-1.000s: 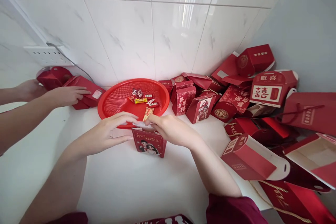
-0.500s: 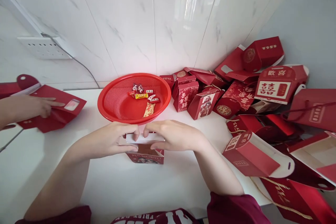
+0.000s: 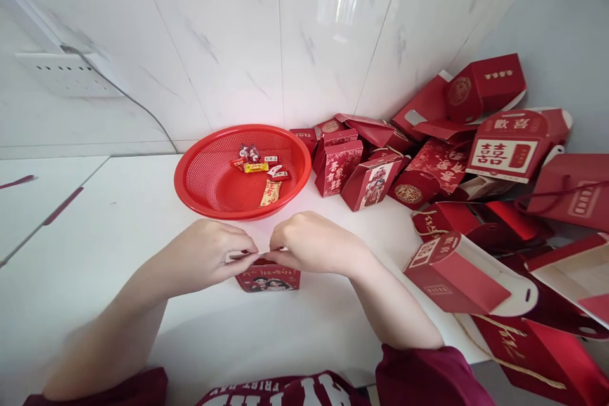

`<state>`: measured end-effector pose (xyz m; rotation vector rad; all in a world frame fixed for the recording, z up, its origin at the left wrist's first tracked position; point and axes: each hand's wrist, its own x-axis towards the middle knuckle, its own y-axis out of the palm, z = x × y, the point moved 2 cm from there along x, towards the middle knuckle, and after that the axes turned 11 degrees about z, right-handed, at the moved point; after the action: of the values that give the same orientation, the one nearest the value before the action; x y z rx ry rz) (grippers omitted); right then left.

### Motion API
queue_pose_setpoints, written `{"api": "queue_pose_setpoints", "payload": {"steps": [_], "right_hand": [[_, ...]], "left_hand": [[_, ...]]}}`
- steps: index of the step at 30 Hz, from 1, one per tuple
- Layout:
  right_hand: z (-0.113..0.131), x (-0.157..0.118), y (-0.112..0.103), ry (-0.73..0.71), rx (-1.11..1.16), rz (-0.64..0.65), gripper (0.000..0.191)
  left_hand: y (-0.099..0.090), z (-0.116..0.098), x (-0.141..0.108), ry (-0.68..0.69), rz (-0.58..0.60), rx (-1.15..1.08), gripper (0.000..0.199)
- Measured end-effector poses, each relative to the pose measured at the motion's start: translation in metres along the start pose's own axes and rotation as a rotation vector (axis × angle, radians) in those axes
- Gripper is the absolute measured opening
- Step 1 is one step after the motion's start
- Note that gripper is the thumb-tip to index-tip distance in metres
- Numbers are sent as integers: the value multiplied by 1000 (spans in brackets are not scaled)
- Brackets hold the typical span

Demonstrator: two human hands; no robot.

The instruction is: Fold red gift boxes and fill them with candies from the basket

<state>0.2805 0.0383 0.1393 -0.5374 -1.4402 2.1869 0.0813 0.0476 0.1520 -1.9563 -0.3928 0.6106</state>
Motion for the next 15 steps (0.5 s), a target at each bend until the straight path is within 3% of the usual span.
{"api": "queue_pose_setpoints", "payload": {"steps": [5, 10, 15], "right_hand": [[7, 5, -1, 14, -104, -135, 19], [13, 6, -1, -25, -55, -139, 14], [13, 0, 2, -36, 34, 24, 59]], "left_hand": [[-3, 1, -3, -41, -99, 126, 29], [-7, 5, -7, -168, -33, 75, 26], [-11, 7, -9, -196, -29, 55, 30]]}}
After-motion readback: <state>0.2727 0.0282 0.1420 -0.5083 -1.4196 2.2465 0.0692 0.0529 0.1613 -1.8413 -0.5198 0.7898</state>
